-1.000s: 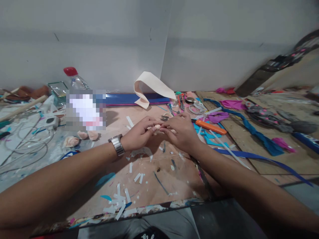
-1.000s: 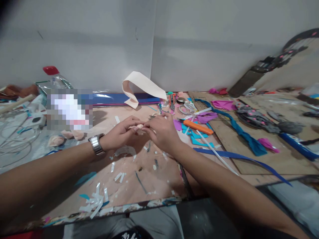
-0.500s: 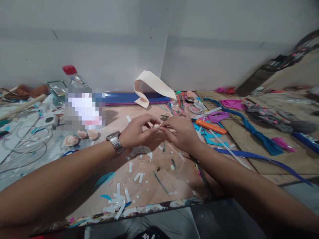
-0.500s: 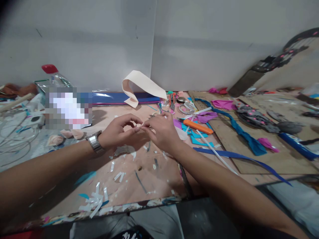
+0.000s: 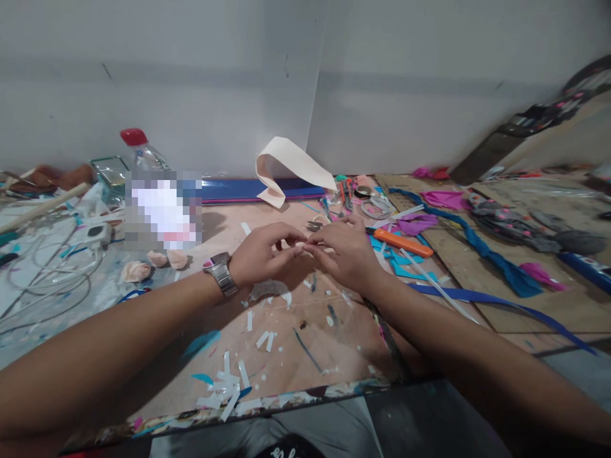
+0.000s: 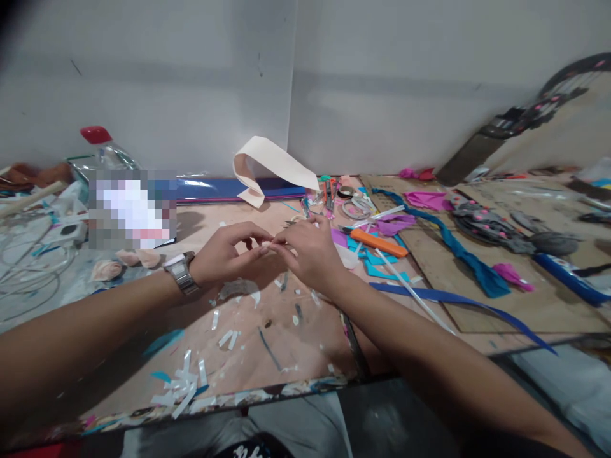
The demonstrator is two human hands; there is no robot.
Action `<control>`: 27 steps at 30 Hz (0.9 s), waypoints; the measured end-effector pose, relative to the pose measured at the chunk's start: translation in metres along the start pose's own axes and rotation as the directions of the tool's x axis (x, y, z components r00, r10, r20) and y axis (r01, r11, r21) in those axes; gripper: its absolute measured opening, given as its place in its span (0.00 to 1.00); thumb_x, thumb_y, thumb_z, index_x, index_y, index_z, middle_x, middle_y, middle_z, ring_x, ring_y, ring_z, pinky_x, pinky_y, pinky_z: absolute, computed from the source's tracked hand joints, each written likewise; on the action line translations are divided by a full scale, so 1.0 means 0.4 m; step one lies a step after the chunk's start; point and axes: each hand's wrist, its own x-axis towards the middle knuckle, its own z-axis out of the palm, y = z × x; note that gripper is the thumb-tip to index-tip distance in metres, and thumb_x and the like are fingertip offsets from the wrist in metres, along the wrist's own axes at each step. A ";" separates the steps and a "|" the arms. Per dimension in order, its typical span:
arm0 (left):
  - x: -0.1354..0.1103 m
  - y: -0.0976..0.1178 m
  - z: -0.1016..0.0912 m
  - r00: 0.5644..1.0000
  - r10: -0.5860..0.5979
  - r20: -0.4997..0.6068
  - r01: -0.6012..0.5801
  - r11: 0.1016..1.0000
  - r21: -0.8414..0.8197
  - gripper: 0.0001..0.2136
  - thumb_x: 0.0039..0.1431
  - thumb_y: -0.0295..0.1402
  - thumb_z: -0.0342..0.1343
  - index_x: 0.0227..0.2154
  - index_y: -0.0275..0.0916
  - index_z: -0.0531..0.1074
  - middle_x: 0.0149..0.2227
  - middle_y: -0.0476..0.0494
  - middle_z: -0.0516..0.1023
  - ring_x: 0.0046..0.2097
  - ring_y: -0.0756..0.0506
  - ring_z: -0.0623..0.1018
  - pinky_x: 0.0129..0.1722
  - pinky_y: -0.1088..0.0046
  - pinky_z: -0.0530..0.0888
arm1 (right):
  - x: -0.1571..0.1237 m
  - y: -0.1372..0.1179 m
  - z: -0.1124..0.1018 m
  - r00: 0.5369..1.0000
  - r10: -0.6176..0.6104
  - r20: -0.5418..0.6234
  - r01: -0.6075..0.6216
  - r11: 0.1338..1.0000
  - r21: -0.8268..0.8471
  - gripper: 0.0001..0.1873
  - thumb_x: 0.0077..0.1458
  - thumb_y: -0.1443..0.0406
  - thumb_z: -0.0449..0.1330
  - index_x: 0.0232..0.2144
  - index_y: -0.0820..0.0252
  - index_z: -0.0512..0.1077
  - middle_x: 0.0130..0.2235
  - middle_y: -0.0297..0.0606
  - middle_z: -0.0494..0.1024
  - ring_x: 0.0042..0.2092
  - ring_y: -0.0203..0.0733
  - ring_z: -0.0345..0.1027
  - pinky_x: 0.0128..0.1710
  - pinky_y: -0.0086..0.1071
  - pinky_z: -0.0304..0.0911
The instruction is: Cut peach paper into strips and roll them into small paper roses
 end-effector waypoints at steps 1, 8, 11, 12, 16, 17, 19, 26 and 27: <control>-0.001 -0.001 0.000 1.000 0.017 0.000 -0.017 1.000 0.023 0.12 0.66 0.39 0.58 0.45 0.39 0.79 0.43 0.42 0.83 0.41 0.47 0.80 0.38 0.71 0.75 | -0.001 0.001 0.001 1.000 -0.002 -0.001 0.002 1.000 -0.001 0.11 0.67 0.57 0.59 0.37 0.55 0.76 0.37 0.35 0.85 0.41 0.44 0.75 0.55 0.45 0.49; -0.004 0.010 0.000 0.999 0.042 0.002 -0.042 0.999 0.019 0.11 0.68 0.38 0.56 0.44 0.38 0.79 0.41 0.42 0.84 0.38 0.48 0.80 0.39 0.71 0.75 | -0.001 0.008 0.004 1.000 0.024 -0.007 -0.024 1.000 0.013 0.13 0.67 0.54 0.60 0.36 0.56 0.76 0.36 0.35 0.85 0.40 0.45 0.75 0.54 0.45 0.50; -0.001 0.010 -0.002 1.000 0.002 -0.005 -0.003 0.999 -0.033 0.10 0.68 0.36 0.56 0.44 0.39 0.79 0.43 0.43 0.84 0.39 0.48 0.80 0.39 0.72 0.75 | 0.000 0.009 0.004 1.000 0.022 -0.004 -0.022 0.999 0.039 0.12 0.67 0.56 0.60 0.36 0.56 0.76 0.36 0.35 0.84 0.40 0.44 0.75 0.53 0.44 0.50; -0.001 0.009 -0.003 1.000 -0.006 -0.007 0.006 0.999 -0.045 0.10 0.68 0.35 0.56 0.44 0.39 0.79 0.43 0.43 0.84 0.40 0.48 0.81 0.40 0.72 0.75 | 0.000 0.008 0.004 1.000 0.020 -0.005 -0.019 0.999 0.047 0.11 0.67 0.56 0.60 0.36 0.56 0.76 0.36 0.35 0.84 0.40 0.44 0.75 0.53 0.44 0.50; -0.001 0.005 -0.004 1.000 -0.017 0.000 0.017 0.997 -0.079 0.09 0.68 0.34 0.54 0.44 0.39 0.78 0.44 0.43 0.84 0.43 0.47 0.81 0.42 0.72 0.76 | 0.002 0.002 0.002 1.000 0.021 -0.002 -0.021 0.998 0.060 0.09 0.66 0.59 0.61 0.36 0.56 0.76 0.35 0.34 0.84 0.40 0.44 0.74 0.54 0.44 0.50; -0.002 0.004 -0.003 1.000 -0.019 0.003 0.019 0.996 -0.085 0.10 0.68 0.35 0.54 0.45 0.39 0.78 0.44 0.43 0.84 0.43 0.47 0.81 0.42 0.72 0.77 | 0.002 0.001 0.001 1.000 0.028 0.004 -0.028 0.998 0.061 0.09 0.66 0.59 0.61 0.36 0.56 0.76 0.34 0.34 0.83 0.40 0.44 0.74 0.54 0.44 0.50; -0.004 0.005 -0.003 1.000 -0.016 0.006 0.016 0.997 -0.081 0.10 0.68 0.35 0.54 0.47 0.39 0.76 0.46 0.43 0.83 0.44 0.47 0.81 0.44 0.72 0.77 | 0.002 -0.001 0.001 0.999 0.040 0.015 -0.041 0.997 0.061 0.09 0.66 0.59 0.61 0.36 0.56 0.76 0.34 0.34 0.83 0.40 0.44 0.74 0.53 0.44 0.50; -0.008 0.008 0.005 1.000 -0.004 0.017 0.006 0.992 -0.122 0.13 0.66 0.36 0.58 0.52 0.38 0.73 0.50 0.40 0.81 0.46 0.47 0.81 0.45 0.72 0.78 | -0.001 -0.002 0.004 0.997 0.073 0.010 -0.074 0.992 0.101 0.10 0.65 0.57 0.61 0.36 0.56 0.77 0.36 0.36 0.84 0.41 0.46 0.75 0.51 0.43 0.51; -0.007 0.006 0.007 1.000 -0.017 0.007 0.018 0.989 -0.143 0.14 0.66 0.37 0.59 0.51 0.38 0.73 0.50 0.40 0.81 0.47 0.47 0.81 0.45 0.72 0.78 | -0.001 -0.002 0.005 0.997 0.075 0.008 -0.076 0.991 0.106 0.09 0.65 0.57 0.62 0.37 0.56 0.77 0.36 0.36 0.84 0.41 0.46 0.75 0.51 0.43 0.52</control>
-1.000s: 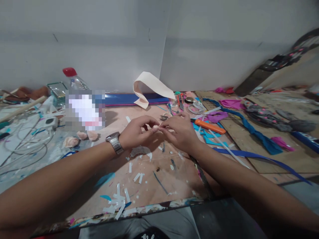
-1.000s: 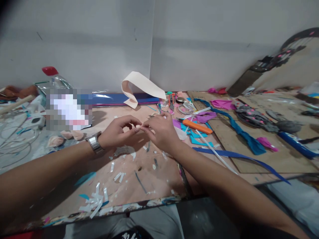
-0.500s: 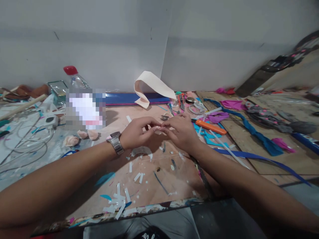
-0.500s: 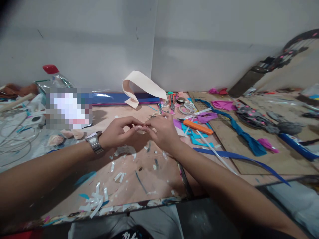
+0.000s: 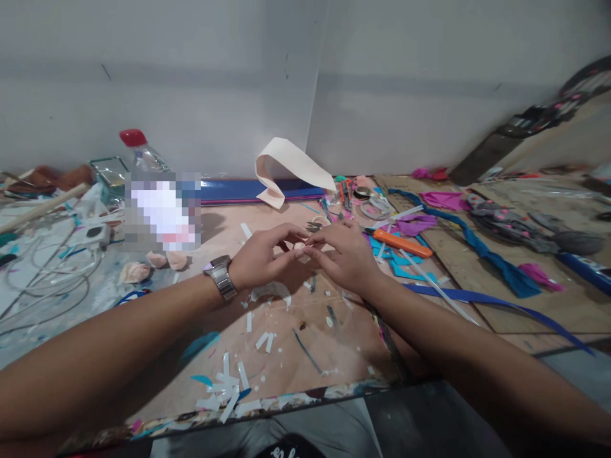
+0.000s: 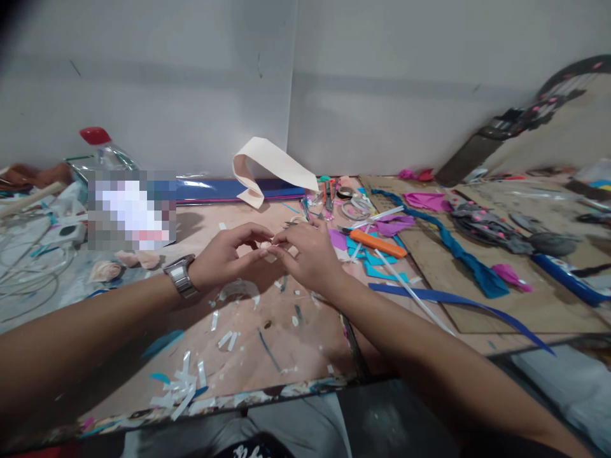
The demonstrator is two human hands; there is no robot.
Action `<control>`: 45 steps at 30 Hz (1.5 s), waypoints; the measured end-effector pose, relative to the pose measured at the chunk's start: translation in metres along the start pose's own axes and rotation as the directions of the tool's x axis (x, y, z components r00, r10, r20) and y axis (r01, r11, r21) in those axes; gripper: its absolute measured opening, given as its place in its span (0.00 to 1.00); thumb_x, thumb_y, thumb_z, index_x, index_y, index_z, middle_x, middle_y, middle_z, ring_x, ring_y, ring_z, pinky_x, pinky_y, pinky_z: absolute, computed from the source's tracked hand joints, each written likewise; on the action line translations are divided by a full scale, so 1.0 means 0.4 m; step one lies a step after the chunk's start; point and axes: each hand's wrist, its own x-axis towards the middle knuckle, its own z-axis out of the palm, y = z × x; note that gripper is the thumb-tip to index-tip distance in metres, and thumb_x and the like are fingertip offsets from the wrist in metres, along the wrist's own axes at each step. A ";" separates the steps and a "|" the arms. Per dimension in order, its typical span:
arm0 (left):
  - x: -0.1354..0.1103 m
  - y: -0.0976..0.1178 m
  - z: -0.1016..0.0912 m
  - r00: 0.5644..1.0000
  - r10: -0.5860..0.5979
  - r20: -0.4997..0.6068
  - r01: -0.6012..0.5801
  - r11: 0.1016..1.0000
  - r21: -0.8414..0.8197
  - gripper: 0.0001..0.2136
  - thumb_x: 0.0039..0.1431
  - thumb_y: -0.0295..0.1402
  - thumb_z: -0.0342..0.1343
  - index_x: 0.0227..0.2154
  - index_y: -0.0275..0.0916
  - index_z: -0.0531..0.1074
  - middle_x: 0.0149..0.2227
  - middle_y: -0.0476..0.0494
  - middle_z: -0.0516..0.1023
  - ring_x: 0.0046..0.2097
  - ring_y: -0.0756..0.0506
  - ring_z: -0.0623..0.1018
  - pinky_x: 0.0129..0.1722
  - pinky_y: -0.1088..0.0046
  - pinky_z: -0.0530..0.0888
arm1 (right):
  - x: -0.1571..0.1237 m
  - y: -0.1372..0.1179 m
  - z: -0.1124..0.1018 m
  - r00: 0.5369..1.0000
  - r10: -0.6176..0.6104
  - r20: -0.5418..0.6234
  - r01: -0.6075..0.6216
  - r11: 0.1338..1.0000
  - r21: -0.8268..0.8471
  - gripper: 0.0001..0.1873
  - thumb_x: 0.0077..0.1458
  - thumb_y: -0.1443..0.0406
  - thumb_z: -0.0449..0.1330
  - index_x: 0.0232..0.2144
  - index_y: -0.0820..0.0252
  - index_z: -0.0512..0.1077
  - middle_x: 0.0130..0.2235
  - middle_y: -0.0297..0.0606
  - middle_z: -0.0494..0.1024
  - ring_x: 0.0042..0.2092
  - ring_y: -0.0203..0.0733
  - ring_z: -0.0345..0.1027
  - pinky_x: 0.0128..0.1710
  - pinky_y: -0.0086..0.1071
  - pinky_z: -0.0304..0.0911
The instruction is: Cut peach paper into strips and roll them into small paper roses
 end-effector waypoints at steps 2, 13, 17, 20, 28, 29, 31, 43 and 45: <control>0.001 -0.004 0.004 0.999 -0.030 -0.026 0.029 0.998 -0.048 0.14 0.66 0.37 0.60 0.51 0.38 0.73 0.50 0.39 0.81 0.48 0.46 0.81 0.46 0.71 0.78 | 0.000 0.001 0.001 1.000 0.004 -0.003 -0.004 1.000 0.009 0.08 0.65 0.58 0.62 0.38 0.56 0.76 0.38 0.36 0.84 0.42 0.46 0.75 0.51 0.43 0.52; 0.002 -0.008 0.007 0.996 -0.087 -0.032 0.078 0.977 -0.200 0.16 0.67 0.35 0.57 0.55 0.37 0.69 0.53 0.35 0.78 0.51 0.44 0.81 0.48 0.69 0.77 | 0.005 0.007 -0.001 0.999 -0.027 -0.035 0.027 1.000 -0.005 0.09 0.66 0.58 0.61 0.37 0.55 0.77 0.36 0.36 0.84 0.41 0.45 0.75 0.48 0.42 0.55; 0.004 -0.007 0.011 0.995 -0.092 -0.028 0.083 0.968 -0.236 0.16 0.68 0.35 0.57 0.55 0.37 0.68 0.54 0.34 0.77 0.50 0.44 0.81 0.48 0.69 0.77 | 0.004 0.008 0.001 0.999 -0.032 -0.028 0.032 0.999 -0.008 0.08 0.66 0.59 0.61 0.37 0.55 0.77 0.36 0.36 0.84 0.41 0.45 0.75 0.48 0.42 0.56; 0.005 -0.008 0.014 0.994 -0.108 -0.009 0.101 0.956 -0.275 0.17 0.68 0.36 0.57 0.56 0.37 0.67 0.55 0.33 0.76 0.52 0.43 0.81 0.50 0.67 0.76 | 0.004 0.008 0.003 0.998 -0.041 -0.036 0.041 0.999 -0.003 0.09 0.65 0.58 0.62 0.35 0.56 0.76 0.35 0.37 0.83 0.40 0.46 0.74 0.47 0.42 0.57; 0.000 -0.019 0.009 0.980 -0.127 0.155 0.179 0.906 -0.385 0.25 0.70 0.41 0.54 0.64 0.40 0.56 0.52 0.33 0.78 0.51 0.42 0.81 0.46 0.67 0.76 | 0.010 0.002 -0.003 0.995 -0.100 0.005 0.099 0.992 0.083 0.11 0.66 0.60 0.59 0.48 0.56 0.75 0.41 0.42 0.79 0.45 0.49 0.71 0.47 0.44 0.63; -0.001 -0.020 0.009 0.976 -0.132 0.171 0.190 0.904 -0.383 0.26 0.70 0.42 0.54 0.65 0.40 0.55 0.51 0.33 0.79 0.50 0.42 0.81 0.45 0.67 0.76 | 0.010 0.002 -0.003 0.993 -0.117 0.017 0.115 0.989 0.098 0.12 0.67 0.61 0.58 0.50 0.56 0.75 0.42 0.44 0.79 0.47 0.49 0.70 0.48 0.45 0.64; -0.003 -0.022 0.009 0.970 -0.144 0.198 0.212 0.899 -0.382 0.27 0.70 0.42 0.54 0.66 0.41 0.53 0.50 0.33 0.79 0.48 0.42 0.81 0.45 0.67 0.75 | 0.006 0.001 0.000 0.989 -0.141 0.051 0.133 0.982 0.133 0.14 0.67 0.62 0.57 0.52 0.55 0.74 0.44 0.45 0.77 0.48 0.50 0.69 0.49 0.46 0.65; -0.001 -0.016 0.008 0.956 -0.225 0.188 0.285 0.867 -0.410 0.30 0.67 0.45 0.57 0.66 0.43 0.55 0.47 0.39 0.80 0.46 0.45 0.80 0.44 0.68 0.74 | 0.005 0.006 0.002 0.985 -0.162 0.063 0.147 0.971 0.187 0.12 0.67 0.61 0.58 0.50 0.54 0.75 0.46 0.45 0.79 0.51 0.50 0.70 0.52 0.48 0.67; 0.004 -0.017 0.008 0.955 -0.268 0.123 0.295 0.869 -0.397 0.24 0.67 0.46 0.56 0.61 0.41 0.61 0.45 0.41 0.78 0.43 0.47 0.78 0.43 0.70 0.74 | 0.006 0.008 0.000 0.989 -0.145 0.016 0.140 0.975 0.172 0.11 0.66 0.60 0.59 0.49 0.54 0.74 0.46 0.44 0.80 0.50 0.50 0.72 0.52 0.47 0.67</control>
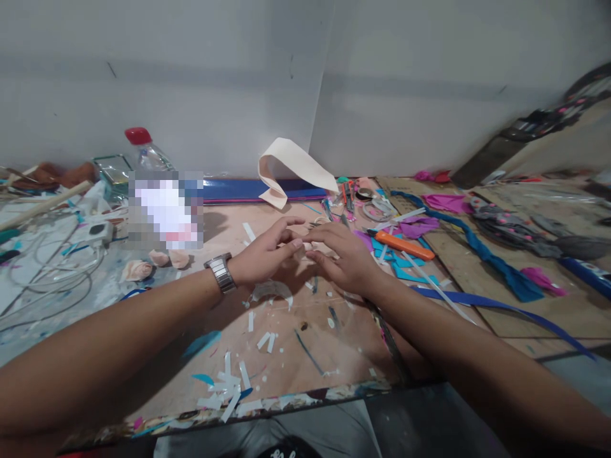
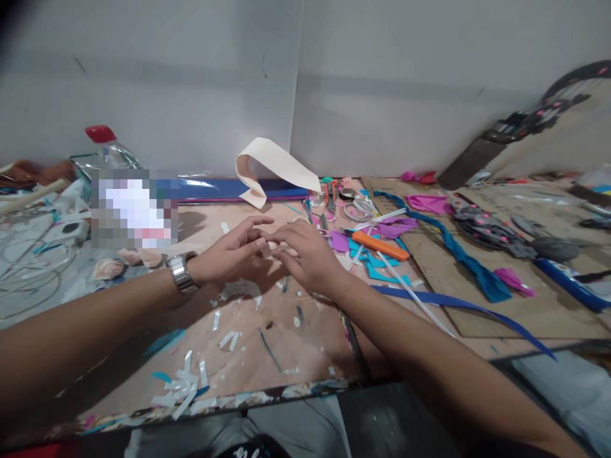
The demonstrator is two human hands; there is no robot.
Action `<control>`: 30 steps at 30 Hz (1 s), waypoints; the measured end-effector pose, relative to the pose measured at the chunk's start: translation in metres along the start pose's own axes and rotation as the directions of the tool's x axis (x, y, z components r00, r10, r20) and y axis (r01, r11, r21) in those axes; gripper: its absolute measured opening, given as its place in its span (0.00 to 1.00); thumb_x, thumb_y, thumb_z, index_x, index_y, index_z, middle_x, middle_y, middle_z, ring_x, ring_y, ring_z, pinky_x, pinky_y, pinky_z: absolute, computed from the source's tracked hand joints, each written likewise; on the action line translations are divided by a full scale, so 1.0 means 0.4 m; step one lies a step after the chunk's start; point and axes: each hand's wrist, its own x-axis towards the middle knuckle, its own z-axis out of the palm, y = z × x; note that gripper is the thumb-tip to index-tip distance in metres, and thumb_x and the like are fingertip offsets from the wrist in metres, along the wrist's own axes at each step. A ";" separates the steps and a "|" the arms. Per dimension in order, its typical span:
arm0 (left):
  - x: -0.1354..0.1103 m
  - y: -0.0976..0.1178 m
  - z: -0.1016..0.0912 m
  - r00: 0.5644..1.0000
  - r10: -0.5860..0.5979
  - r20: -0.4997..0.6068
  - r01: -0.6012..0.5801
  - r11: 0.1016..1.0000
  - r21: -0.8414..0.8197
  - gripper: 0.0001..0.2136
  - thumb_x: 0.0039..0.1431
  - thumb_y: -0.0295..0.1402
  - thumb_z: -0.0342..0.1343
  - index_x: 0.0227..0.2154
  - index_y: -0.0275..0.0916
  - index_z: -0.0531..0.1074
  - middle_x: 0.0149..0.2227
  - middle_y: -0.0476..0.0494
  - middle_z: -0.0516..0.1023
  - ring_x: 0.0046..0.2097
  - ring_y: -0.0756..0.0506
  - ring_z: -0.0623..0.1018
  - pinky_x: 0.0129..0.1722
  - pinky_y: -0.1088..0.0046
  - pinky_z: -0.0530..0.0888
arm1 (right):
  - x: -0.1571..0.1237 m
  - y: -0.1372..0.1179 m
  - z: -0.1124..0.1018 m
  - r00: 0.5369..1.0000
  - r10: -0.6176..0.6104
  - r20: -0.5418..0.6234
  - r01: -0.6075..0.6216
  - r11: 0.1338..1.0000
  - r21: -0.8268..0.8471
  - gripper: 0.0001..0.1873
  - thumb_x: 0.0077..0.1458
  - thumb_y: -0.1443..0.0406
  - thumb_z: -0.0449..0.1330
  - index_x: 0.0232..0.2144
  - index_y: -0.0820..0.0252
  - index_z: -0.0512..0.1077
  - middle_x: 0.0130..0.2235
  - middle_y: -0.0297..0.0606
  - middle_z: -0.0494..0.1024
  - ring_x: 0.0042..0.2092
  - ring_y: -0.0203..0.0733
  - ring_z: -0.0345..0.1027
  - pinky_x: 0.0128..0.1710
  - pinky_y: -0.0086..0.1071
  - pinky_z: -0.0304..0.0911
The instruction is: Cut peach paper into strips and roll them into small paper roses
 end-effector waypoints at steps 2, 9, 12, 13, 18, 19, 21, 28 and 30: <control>0.006 0.000 -0.002 0.995 -0.004 -0.097 0.005 1.000 0.011 0.18 0.67 0.47 0.55 0.50 0.39 0.67 0.43 0.43 0.76 0.41 0.48 0.76 0.41 0.71 0.73 | 0.001 0.002 -0.002 0.998 0.011 -0.061 -0.012 1.000 -0.021 0.11 0.65 0.59 0.61 0.48 0.55 0.75 0.46 0.43 0.81 0.49 0.50 0.74 0.51 0.46 0.67; 0.006 0.013 -0.003 0.986 -0.035 -0.163 0.057 0.989 0.133 0.17 0.63 0.47 0.59 0.33 0.36 0.72 0.32 0.48 0.74 0.33 0.50 0.71 0.34 0.74 0.68 | 0.003 0.004 -0.005 0.985 0.032 -0.172 -0.040 0.998 -0.043 0.10 0.62 0.57 0.65 0.42 0.56 0.76 0.43 0.43 0.83 0.46 0.49 0.76 0.48 0.44 0.68; 0.000 0.021 0.005 0.988 -0.062 -0.142 0.079 0.990 0.113 0.18 0.61 0.48 0.62 0.35 0.35 0.74 0.32 0.47 0.76 0.31 0.51 0.71 0.31 0.75 0.66 | 0.003 0.001 -0.005 0.984 0.033 -0.174 -0.041 0.998 -0.044 0.10 0.63 0.57 0.64 0.42 0.55 0.76 0.42 0.42 0.83 0.45 0.48 0.76 0.48 0.43 0.68; -0.001 0.023 0.006 0.989 -0.067 -0.135 0.082 0.991 0.109 0.18 0.61 0.48 0.62 0.36 0.35 0.74 0.33 0.46 0.77 0.31 0.51 0.72 0.31 0.75 0.67 | 0.002 0.001 -0.004 0.984 0.034 -0.174 -0.042 0.998 -0.046 0.10 0.62 0.57 0.65 0.42 0.55 0.76 0.42 0.42 0.83 0.45 0.48 0.76 0.48 0.43 0.68; 0.001 0.026 0.005 0.988 -0.056 -0.146 0.069 0.994 0.081 0.16 0.60 0.46 0.63 0.35 0.35 0.75 0.33 0.46 0.77 0.32 0.51 0.72 0.32 0.74 0.67 | 0.001 -0.002 -0.002 0.982 0.053 -0.181 -0.058 0.998 -0.020 0.09 0.63 0.58 0.65 0.43 0.55 0.76 0.43 0.42 0.83 0.45 0.48 0.77 0.47 0.43 0.69; 0.002 0.027 0.004 0.987 -0.061 -0.151 0.072 0.995 0.065 0.16 0.60 0.45 0.63 0.34 0.35 0.75 0.33 0.47 0.77 0.32 0.51 0.72 0.33 0.74 0.67 | 0.002 -0.002 -0.002 0.981 0.062 -0.185 -0.064 0.998 -0.006 0.09 0.63 0.58 0.64 0.43 0.55 0.76 0.43 0.42 0.82 0.45 0.48 0.77 0.47 0.43 0.69; 0.005 0.028 0.004 0.985 -0.093 -0.149 0.093 0.996 -0.003 0.14 0.58 0.44 0.64 0.34 0.36 0.75 0.33 0.47 0.76 0.33 0.51 0.73 0.34 0.74 0.69 | 0.001 -0.003 -0.003 0.979 0.074 -0.191 -0.072 0.997 0.014 0.10 0.63 0.58 0.64 0.44 0.55 0.76 0.43 0.42 0.82 0.45 0.48 0.77 0.47 0.43 0.70; 0.007 0.032 0.009 0.974 -0.185 -0.135 0.150 0.961 -0.231 0.11 0.55 0.38 0.66 0.31 0.37 0.72 0.32 0.49 0.74 0.33 0.51 0.73 0.36 0.75 0.70 | -0.002 -0.009 -0.007 0.973 0.085 -0.216 -0.082 0.996 0.024 0.11 0.63 0.57 0.64 0.45 0.53 0.76 0.43 0.42 0.82 0.46 0.50 0.76 0.49 0.45 0.70; 0.007 0.031 0.010 0.966 -0.219 -0.134 0.178 0.947 -0.268 0.09 0.56 0.36 0.64 0.31 0.37 0.71 0.32 0.49 0.74 0.34 0.51 0.73 0.37 0.74 0.70 | -0.002 -0.010 -0.007 0.972 0.089 -0.217 -0.086 0.996 0.022 0.11 0.63 0.57 0.64 0.45 0.53 0.76 0.44 0.43 0.82 0.46 0.50 0.76 0.49 0.45 0.70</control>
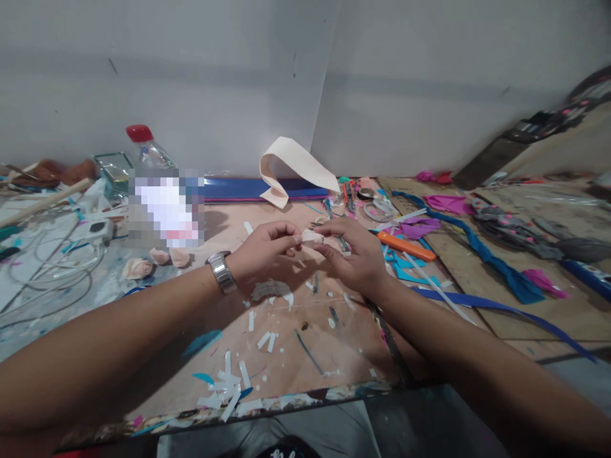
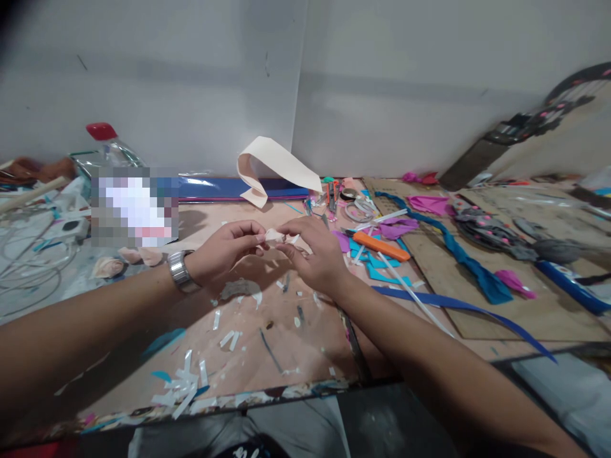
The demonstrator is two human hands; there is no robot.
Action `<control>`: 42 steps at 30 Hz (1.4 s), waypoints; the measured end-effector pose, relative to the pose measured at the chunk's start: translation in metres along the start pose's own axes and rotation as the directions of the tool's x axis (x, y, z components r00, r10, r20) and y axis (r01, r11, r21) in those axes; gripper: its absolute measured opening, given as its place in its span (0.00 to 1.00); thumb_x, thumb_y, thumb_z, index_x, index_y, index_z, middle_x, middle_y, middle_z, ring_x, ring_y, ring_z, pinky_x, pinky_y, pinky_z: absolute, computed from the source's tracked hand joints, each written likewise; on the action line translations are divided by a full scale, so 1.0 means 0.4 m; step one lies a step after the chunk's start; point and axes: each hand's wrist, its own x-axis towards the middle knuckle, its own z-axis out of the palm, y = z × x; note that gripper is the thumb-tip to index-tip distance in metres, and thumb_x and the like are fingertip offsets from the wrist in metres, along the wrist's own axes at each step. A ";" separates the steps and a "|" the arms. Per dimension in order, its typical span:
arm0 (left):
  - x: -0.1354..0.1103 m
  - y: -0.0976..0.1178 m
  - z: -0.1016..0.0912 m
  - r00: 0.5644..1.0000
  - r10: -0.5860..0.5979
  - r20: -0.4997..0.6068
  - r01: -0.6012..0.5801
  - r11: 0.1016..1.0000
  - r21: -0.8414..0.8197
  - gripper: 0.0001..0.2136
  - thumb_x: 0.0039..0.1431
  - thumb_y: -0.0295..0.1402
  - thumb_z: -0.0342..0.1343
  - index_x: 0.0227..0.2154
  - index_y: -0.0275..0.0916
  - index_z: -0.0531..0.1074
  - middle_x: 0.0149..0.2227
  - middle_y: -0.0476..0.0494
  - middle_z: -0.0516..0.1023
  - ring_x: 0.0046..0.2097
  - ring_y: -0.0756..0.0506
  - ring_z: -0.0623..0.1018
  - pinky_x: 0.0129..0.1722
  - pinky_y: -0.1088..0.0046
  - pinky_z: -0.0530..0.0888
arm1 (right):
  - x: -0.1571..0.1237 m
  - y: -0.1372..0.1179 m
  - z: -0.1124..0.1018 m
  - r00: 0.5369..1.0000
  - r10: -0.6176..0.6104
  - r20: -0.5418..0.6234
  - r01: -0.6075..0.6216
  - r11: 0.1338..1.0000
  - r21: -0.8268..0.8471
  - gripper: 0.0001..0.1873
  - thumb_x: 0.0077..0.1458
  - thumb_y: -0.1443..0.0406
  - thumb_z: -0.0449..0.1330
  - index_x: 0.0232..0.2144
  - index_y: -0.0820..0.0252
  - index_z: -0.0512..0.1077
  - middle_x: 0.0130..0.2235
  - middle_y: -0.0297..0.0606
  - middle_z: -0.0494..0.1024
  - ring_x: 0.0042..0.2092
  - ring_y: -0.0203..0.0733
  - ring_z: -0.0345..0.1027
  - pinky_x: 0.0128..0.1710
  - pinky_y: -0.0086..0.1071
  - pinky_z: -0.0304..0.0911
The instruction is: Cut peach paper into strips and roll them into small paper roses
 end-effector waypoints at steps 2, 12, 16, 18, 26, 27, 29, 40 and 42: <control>0.001 -0.002 -0.001 1.000 -0.012 -0.010 0.012 1.000 -0.004 0.08 0.58 0.36 0.62 0.31 0.37 0.71 0.32 0.49 0.73 0.34 0.51 0.73 0.38 0.73 0.70 | 0.000 0.000 0.000 1.000 -0.013 0.000 0.013 1.000 0.000 0.11 0.63 0.57 0.64 0.45 0.54 0.76 0.43 0.43 0.82 0.46 0.50 0.76 0.48 0.45 0.70; -0.017 0.011 -0.011 0.872 0.481 0.089 -0.395 0.587 0.706 0.07 0.62 0.35 0.56 0.31 0.38 0.73 0.31 0.45 0.77 0.35 0.46 0.74 0.38 0.69 0.69 | 0.002 -0.003 -0.005 0.988 -0.122 0.093 0.128 0.990 -0.066 0.09 0.64 0.60 0.63 0.46 0.51 0.77 0.43 0.42 0.82 0.46 0.49 0.76 0.48 0.45 0.69; -0.027 0.013 -0.010 0.804 0.564 0.192 -0.474 0.412 0.778 0.06 0.62 0.32 0.54 0.31 0.38 0.73 0.33 0.44 0.78 0.35 0.45 0.75 0.39 0.67 0.69 | 0.003 -0.005 -0.005 0.979 -0.177 0.104 0.187 0.977 -0.101 0.09 0.64 0.62 0.62 0.46 0.51 0.77 0.43 0.42 0.83 0.45 0.49 0.76 0.47 0.45 0.69; -0.030 0.014 -0.008 0.801 0.565 0.197 -0.476 0.403 0.782 0.05 0.61 0.31 0.54 0.31 0.38 0.73 0.32 0.44 0.78 0.35 0.45 0.75 0.39 0.67 0.69 | 0.004 -0.005 -0.004 0.972 -0.211 0.101 0.221 0.970 -0.102 0.09 0.63 0.64 0.62 0.47 0.52 0.76 0.43 0.42 0.83 0.45 0.48 0.76 0.47 0.44 0.69; -0.021 0.022 -0.004 0.922 0.382 0.060 -0.346 0.747 0.568 0.05 0.57 0.32 0.55 0.27 0.38 0.70 0.27 0.50 0.72 0.31 0.49 0.70 0.33 0.72 0.66 | 0.004 -0.007 -0.003 0.982 -0.174 0.077 0.179 0.982 -0.057 0.08 0.65 0.62 0.62 0.46 0.52 0.76 0.43 0.42 0.82 0.45 0.48 0.75 0.46 0.43 0.70; -0.018 0.022 -0.005 0.938 0.343 0.049 -0.317 0.792 0.522 0.06 0.57 0.33 0.55 0.27 0.38 0.69 0.26 0.51 0.71 0.30 0.50 0.69 0.32 0.73 0.65 | 0.004 -0.008 -0.003 0.984 -0.166 0.070 0.170 0.985 -0.043 0.08 0.65 0.62 0.62 0.46 0.53 0.76 0.43 0.42 0.82 0.45 0.48 0.75 0.46 0.43 0.70; -0.013 0.022 -0.006 0.958 0.284 0.038 -0.271 0.851 0.449 0.06 0.56 0.34 0.55 0.27 0.37 0.69 0.25 0.52 0.68 0.29 0.51 0.66 0.31 0.73 0.64 | 0.002 -0.010 -0.003 0.986 -0.158 0.053 0.159 0.987 -0.017 0.09 0.65 0.62 0.62 0.47 0.53 0.76 0.43 0.43 0.82 0.45 0.48 0.75 0.46 0.43 0.70; -0.008 0.025 -0.013 0.968 0.248 0.035 -0.246 0.916 0.317 0.08 0.57 0.35 0.56 0.28 0.36 0.69 0.28 0.50 0.71 0.32 0.50 0.70 0.36 0.73 0.68 | 0.000 -0.009 -0.002 0.978 -0.210 0.014 0.210 0.977 -0.017 0.10 0.62 0.65 0.64 0.47 0.54 0.75 0.42 0.43 0.81 0.44 0.47 0.75 0.46 0.43 0.70; -0.011 0.025 -0.016 0.952 0.303 0.041 -0.293 0.864 0.410 0.07 0.58 0.35 0.58 0.30 0.36 0.71 0.29 0.49 0.72 0.33 0.50 0.71 0.35 0.74 0.67 | 0.002 -0.008 -0.002 0.968 -0.249 0.045 0.250 0.968 -0.035 0.11 0.62 0.66 0.64 0.47 0.54 0.75 0.42 0.43 0.81 0.45 0.47 0.75 0.46 0.43 0.70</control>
